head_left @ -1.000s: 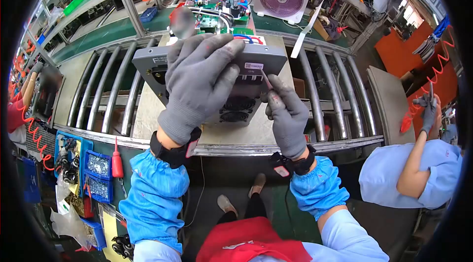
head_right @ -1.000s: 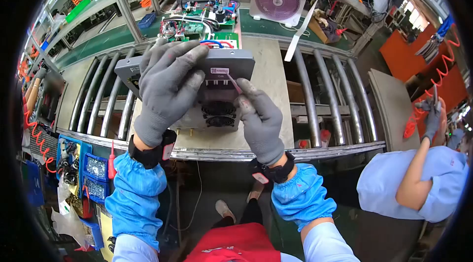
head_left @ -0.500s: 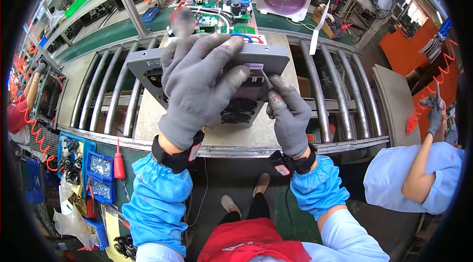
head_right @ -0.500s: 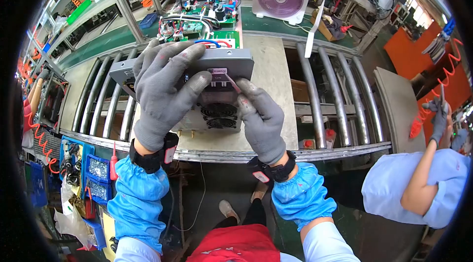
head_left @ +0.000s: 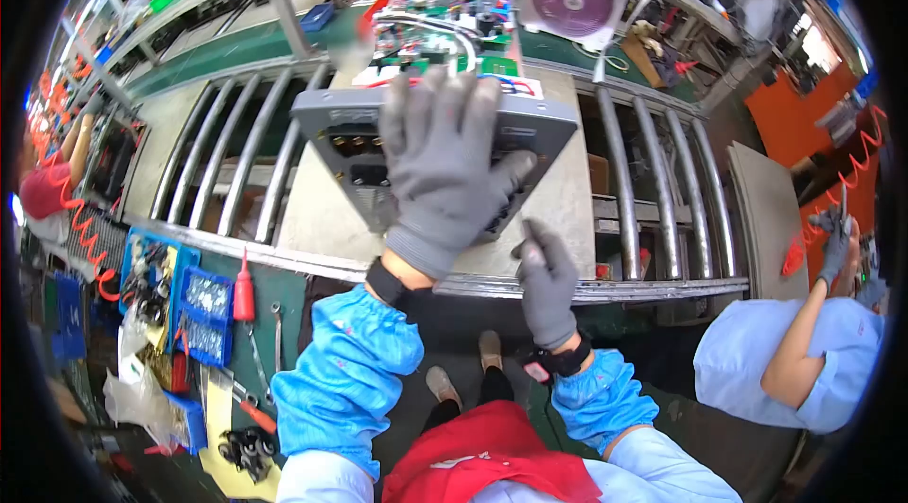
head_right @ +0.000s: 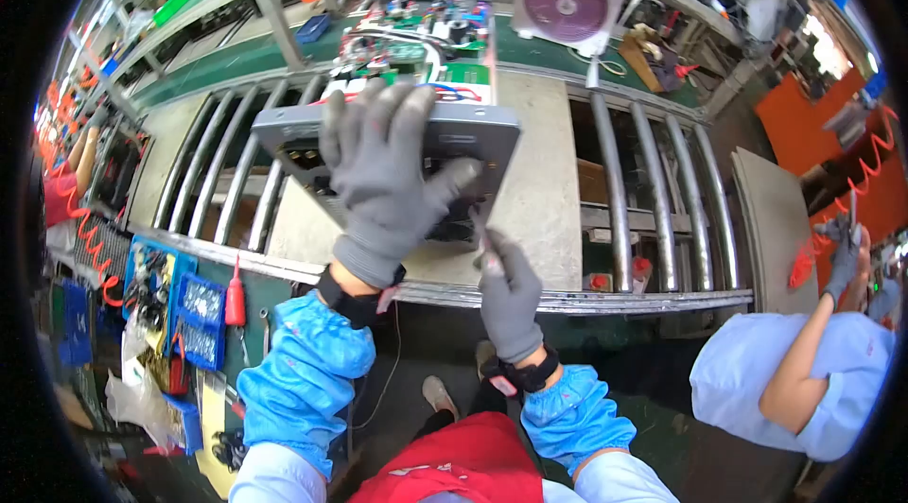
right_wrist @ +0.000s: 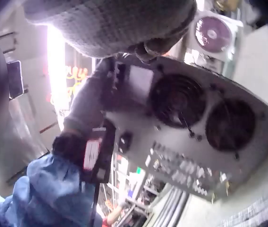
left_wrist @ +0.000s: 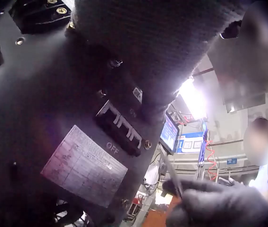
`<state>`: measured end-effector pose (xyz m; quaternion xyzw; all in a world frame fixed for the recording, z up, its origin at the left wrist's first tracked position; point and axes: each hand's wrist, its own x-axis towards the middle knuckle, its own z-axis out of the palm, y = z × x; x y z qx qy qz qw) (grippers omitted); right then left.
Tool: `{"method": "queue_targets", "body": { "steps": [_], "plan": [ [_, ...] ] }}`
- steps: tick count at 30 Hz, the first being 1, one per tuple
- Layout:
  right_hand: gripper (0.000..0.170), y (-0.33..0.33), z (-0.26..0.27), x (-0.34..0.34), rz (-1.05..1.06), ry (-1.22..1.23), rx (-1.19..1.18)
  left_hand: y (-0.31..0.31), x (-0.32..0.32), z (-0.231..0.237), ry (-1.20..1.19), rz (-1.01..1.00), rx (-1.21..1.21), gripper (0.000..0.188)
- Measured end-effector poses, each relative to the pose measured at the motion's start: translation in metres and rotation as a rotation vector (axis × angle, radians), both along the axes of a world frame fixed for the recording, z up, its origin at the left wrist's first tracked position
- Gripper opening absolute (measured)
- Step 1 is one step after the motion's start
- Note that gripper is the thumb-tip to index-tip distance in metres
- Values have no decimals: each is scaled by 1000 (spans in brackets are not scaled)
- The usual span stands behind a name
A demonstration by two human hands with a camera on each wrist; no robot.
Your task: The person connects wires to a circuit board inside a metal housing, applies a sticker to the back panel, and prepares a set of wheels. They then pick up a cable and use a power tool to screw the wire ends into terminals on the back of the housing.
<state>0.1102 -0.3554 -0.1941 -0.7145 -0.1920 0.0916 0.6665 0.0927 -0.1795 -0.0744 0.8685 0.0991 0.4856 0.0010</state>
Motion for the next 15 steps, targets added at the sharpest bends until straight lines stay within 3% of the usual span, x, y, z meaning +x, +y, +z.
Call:
{"method": "queue_targets", "body": {
  "steps": [1,3,4,5,7,8,10,12,14,15],
  "plan": [
    [35,-2,-23,-8,111,31,-109,-5,-11,-11,-86,-74,-44,62],
    [32,-7,-85,-18,270,-277,-327,-15,-48,-48,-73,-215,-185,50],
    [34,9,-75,-32,393,-119,-519,-22,-78,-80,20,-272,-371,50],
    [36,23,-64,-47,529,15,-732,-36,-114,-122,116,-108,-450,50],
    [38,40,-115,-67,781,-148,-454,-68,-209,-191,284,127,-633,44],
    [37,50,-118,-81,916,85,-538,-94,-268,-220,456,208,-775,42],
    [37,87,-114,-120,1148,-28,-458,-153,-387,-230,1053,492,-1187,48],
    [34,120,-113,-162,1283,-206,-345,-215,-482,-215,1521,846,-1435,38],
    [31,164,-117,-207,1346,-347,-212,-301,-561,-217,1323,1291,-1452,31],
    [31,187,-116,-231,1346,-416,-231,-325,-571,-193,1108,1491,-1682,36]
  ]
}}
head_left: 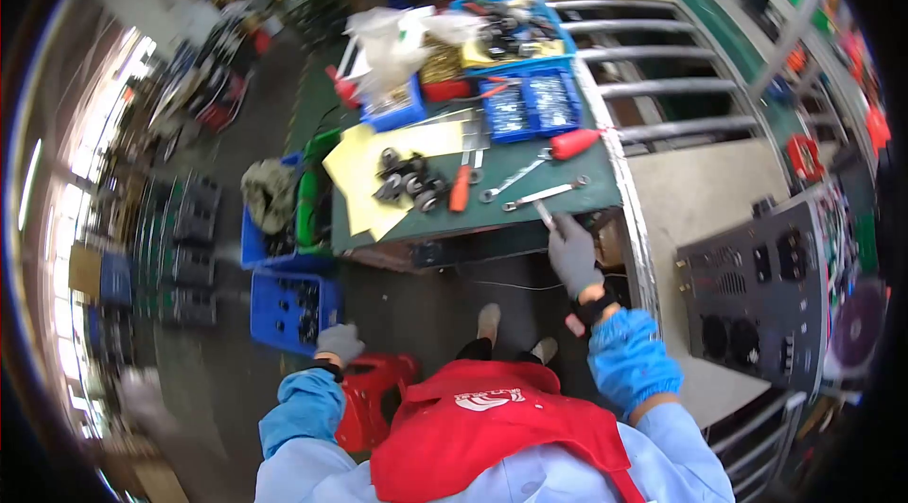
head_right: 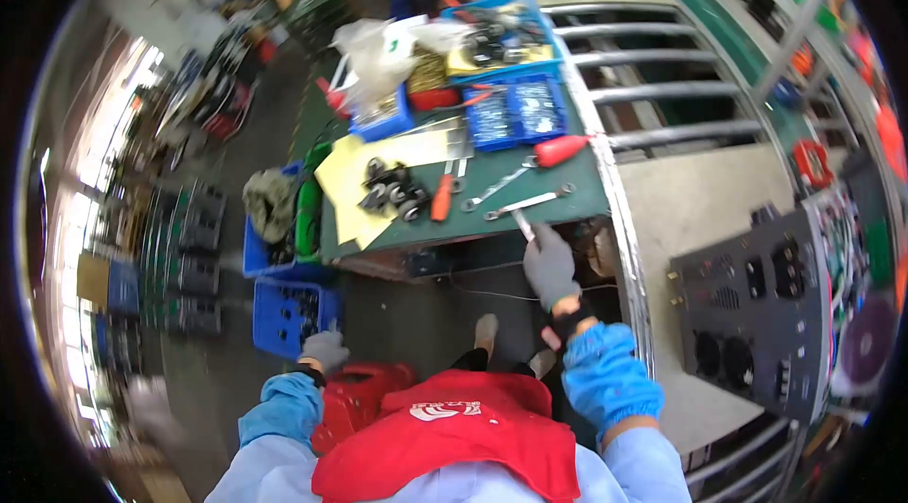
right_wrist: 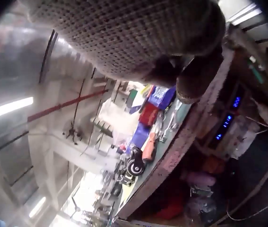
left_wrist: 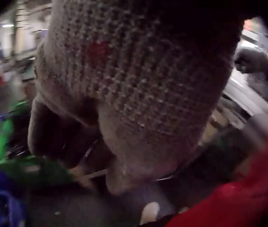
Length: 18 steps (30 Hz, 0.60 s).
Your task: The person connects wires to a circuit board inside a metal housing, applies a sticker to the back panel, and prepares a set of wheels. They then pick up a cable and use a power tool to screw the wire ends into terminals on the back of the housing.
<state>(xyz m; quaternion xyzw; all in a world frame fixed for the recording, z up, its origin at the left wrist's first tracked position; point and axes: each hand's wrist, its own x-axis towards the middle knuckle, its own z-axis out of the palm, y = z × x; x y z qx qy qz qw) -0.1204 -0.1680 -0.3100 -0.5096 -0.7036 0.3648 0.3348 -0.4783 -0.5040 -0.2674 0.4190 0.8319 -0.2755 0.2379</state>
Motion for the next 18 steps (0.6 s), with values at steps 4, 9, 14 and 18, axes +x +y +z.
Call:
{"method": "queue_targets", "body": {
  "steps": [4,9,14,18],
  "plan": [
    [42,64,20,-63,13,-414,164,-114,-11,-16,-235,818,780,36],
    [34,86,-8,-92,96,-815,166,-219,54,-121,-471,1207,710,32],
    [34,32,16,-135,61,-469,382,-245,-17,-223,-518,1306,644,24],
    [25,-79,83,-266,418,-162,321,-155,-174,-232,-322,436,676,26]
  ]
}}
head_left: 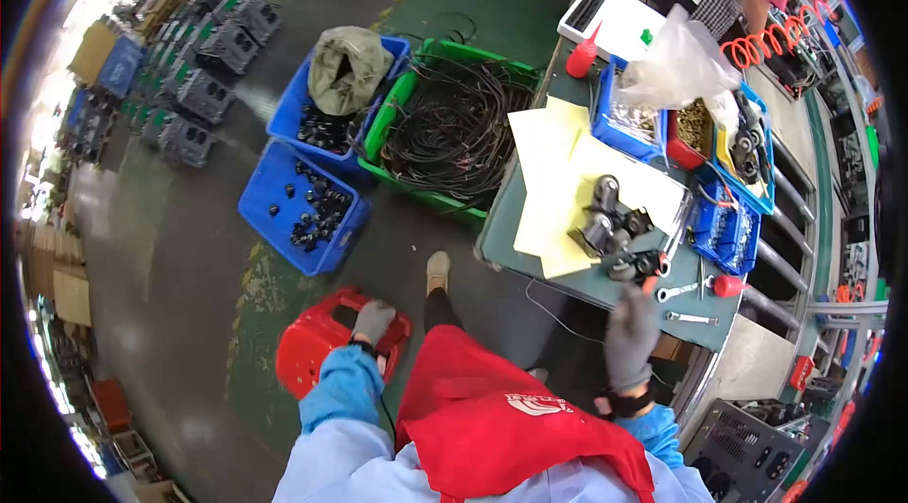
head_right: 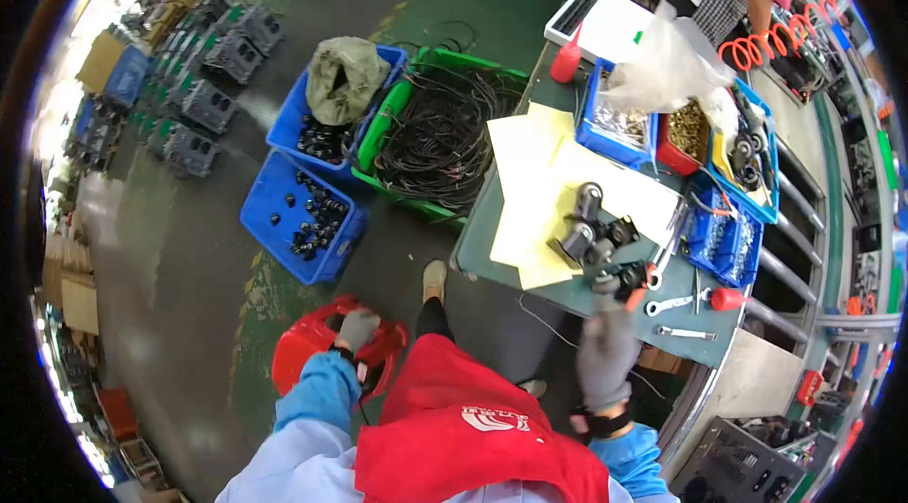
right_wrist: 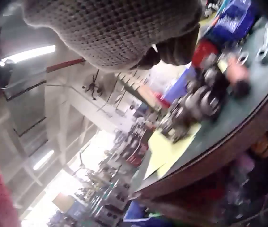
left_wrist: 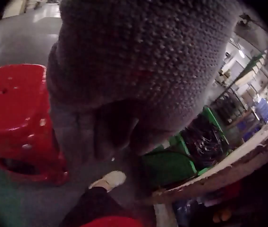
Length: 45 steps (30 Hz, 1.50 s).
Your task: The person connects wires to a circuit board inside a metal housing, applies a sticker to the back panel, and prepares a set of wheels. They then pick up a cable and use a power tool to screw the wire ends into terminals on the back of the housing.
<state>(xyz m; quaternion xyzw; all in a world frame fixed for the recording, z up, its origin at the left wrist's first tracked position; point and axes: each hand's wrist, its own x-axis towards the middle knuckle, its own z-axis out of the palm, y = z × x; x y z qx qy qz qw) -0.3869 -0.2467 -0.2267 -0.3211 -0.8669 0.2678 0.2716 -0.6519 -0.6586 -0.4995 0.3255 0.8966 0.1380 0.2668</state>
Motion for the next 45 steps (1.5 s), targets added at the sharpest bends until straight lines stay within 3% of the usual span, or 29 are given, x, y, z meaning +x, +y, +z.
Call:
{"method": "queue_targets", "body": {
  "steps": [1,2,3,4,5,6,7,9,10,12,16,17,22,23,25,27,30,31,34,37,40,44,45],
  "plan": [
    [24,-18,3,-35,129,-106,-46,45,-35,13,-210,343,36,30],
    [26,-33,-5,-70,197,-167,-176,68,-74,-25,-88,324,55,37],
    [26,-45,-22,-101,237,-142,-260,104,-116,-23,-79,262,-15,37],
    [27,-51,-25,-134,248,-227,-349,150,-146,11,-113,311,-9,39],
    [28,-55,-40,-160,248,-250,-270,169,-181,-30,-5,239,106,35],
    [27,-57,-59,-184,210,-293,-289,203,-215,-28,9,165,168,33],
    [26,-60,-72,-196,161,-345,-314,240,-240,-11,12,80,81,37],
    [23,-67,-81,-207,84,-403,-234,283,-285,-38,-46,-17,129,45],
    [21,-64,-84,-208,72,-426,-187,288,-305,-80,35,-77,113,51],
    [20,-68,-95,-201,69,-453,-90,320,-328,-84,-35,-123,-166,56],
    [21,-68,-100,-207,70,-441,-26,325,-356,-158,102,-311,-345,62],
    [22,-69,-105,-205,61,-416,-30,329,-354,-158,-24,-262,-387,57],
    [22,-62,-92,-213,60,-493,-12,344,-341,-143,-81,-393,-427,45],
    [21,-67,-99,-211,36,-509,21,343,-344,-153,-188,-422,-454,46],
    [20,-67,-99,-214,23,-471,-7,354,-333,-120,-188,-476,-344,46],
    [20,-65,-99,-215,27,-430,-16,345,-323,-109,-118,-358,-71,40],
    [21,-69,-98,-213,20,-407,3,335,-327,-55,-111,-203,130,37],
    [21,-68,-98,-213,15,-401,13,330,-334,-36,-188,-136,316,34],
    [14,-69,-94,-214,-13,-392,-4,325,-337,94,-486,227,483,31],
    [11,-73,-95,-210,-34,-408,-24,292,-329,199,-529,286,557,27],
    [11,-75,-81,-212,-91,-239,-70,254,-288,289,-626,308,712,31],
    [22,-93,-60,-187,-108,-48,-377,198,-206,388,-702,293,919,33],
    [38,-103,-52,-174,-49,-37,-509,185,-184,406,-765,265,971,34]
  ]
}}
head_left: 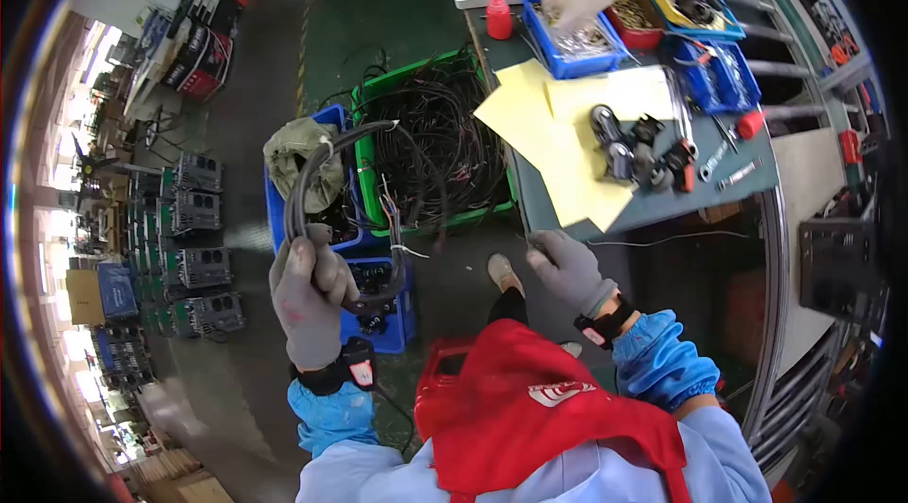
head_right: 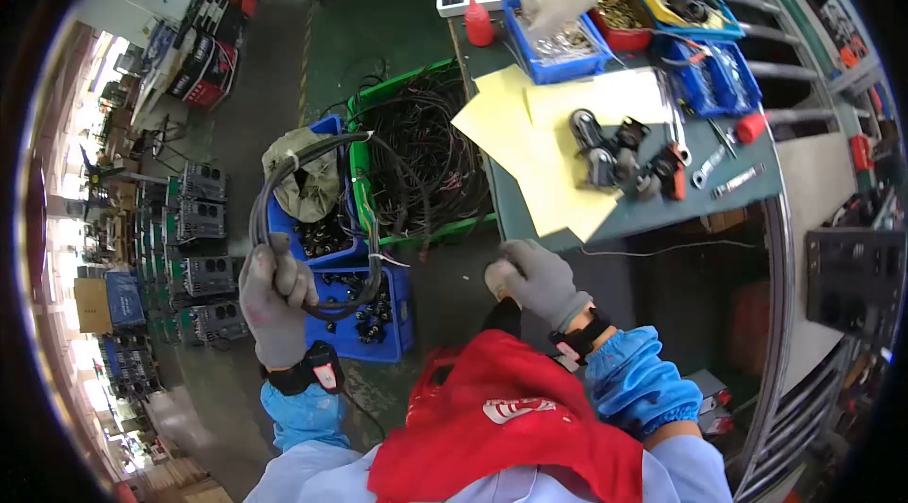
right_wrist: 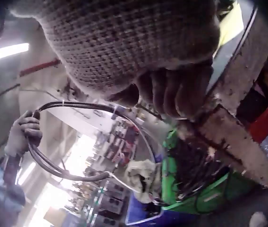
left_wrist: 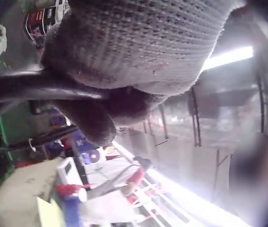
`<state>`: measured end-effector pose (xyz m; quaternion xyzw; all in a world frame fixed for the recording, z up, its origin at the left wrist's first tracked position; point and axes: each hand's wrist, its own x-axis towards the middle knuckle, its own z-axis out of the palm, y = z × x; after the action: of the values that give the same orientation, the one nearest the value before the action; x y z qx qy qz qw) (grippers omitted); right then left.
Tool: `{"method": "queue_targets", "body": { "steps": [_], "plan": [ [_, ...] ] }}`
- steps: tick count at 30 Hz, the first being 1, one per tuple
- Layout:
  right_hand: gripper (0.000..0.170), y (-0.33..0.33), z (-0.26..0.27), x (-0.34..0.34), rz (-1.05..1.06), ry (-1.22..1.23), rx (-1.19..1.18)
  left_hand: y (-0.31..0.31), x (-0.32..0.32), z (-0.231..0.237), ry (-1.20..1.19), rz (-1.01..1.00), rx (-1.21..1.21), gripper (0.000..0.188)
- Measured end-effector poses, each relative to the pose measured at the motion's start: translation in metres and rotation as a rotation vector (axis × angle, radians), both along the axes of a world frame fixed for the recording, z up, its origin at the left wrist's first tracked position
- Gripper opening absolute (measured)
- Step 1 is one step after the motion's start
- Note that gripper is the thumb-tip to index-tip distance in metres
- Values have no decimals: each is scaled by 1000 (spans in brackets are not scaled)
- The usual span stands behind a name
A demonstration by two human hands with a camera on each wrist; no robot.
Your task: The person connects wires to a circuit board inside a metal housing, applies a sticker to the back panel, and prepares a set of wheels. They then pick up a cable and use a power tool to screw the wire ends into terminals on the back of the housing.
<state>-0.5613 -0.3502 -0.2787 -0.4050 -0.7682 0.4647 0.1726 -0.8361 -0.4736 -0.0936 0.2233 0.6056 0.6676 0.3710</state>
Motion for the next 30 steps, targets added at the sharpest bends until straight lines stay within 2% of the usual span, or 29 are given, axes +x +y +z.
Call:
{"method": "queue_targets", "body": {
  "steps": [1,2,5,7,8,9,11,13,15,17,18,19,21,22,23,25,26,27,28,29,30],
  "plan": [
    [42,-15,11,15,81,58,40,-13,21,14,-44,-32,66,34],
    [47,-32,42,24,160,111,82,-25,40,25,-144,-153,159,33],
    [69,-82,116,64,363,256,185,-39,124,41,-330,-276,332,31],
    [77,-116,134,96,455,411,128,-41,183,40,-443,-305,332,29],
    [80,-132,131,115,484,507,-35,-43,210,34,-495,-363,304,30],
    [70,-151,131,138,409,607,-220,-44,239,28,-550,-432,271,31],
    [55,-157,129,187,331,598,-687,-50,302,27,-423,-528,85,33],
    [62,-160,134,237,-36,1144,-1211,-59,347,22,-470,-818,-70,34],
    [76,-148,138,303,-369,1242,-1336,-55,376,27,-208,-1312,-463,33],
    [89,-138,92,368,-431,1320,-1392,-57,399,3,-172,-1591,-719,31],
    [91,-137,74,395,-578,1356,-1408,-56,404,-9,-79,-1659,-692,29],
    [85,-140,56,422,-609,1420,-1411,-51,407,-21,67,-1841,-698,30],
    [71,-146,44,465,-941,1525,-1405,-35,417,-42,383,-2191,-686,33],
    [53,-153,43,481,-1000,1567,-1280,-32,428,-49,439,-2326,-702,35],
    [47,-158,32,492,-991,1608,-1182,-30,427,-78,344,-2367,-698,45],
    [36,-165,-1,509,-973,1675,-967,-8,469,-77,507,-2465,-567,59],
    [32,-169,37,509,-1140,1585,-940,4,486,-93,358,-2300,-550,65],
    [31,-173,48,517,-1086,1463,-837,17,505,-109,213,-2131,-527,72],
    [32,-178,53,521,-949,1430,-751,33,546,-100,104,-2080,-492,81],
    [34,-185,72,526,-896,1294,-721,49,585,-103,-69,-1987,-481,88],
    [36,-188,69,528,-872,1054,-722,65,623,-110,-243,-1881,-479,94]
  ]
}}
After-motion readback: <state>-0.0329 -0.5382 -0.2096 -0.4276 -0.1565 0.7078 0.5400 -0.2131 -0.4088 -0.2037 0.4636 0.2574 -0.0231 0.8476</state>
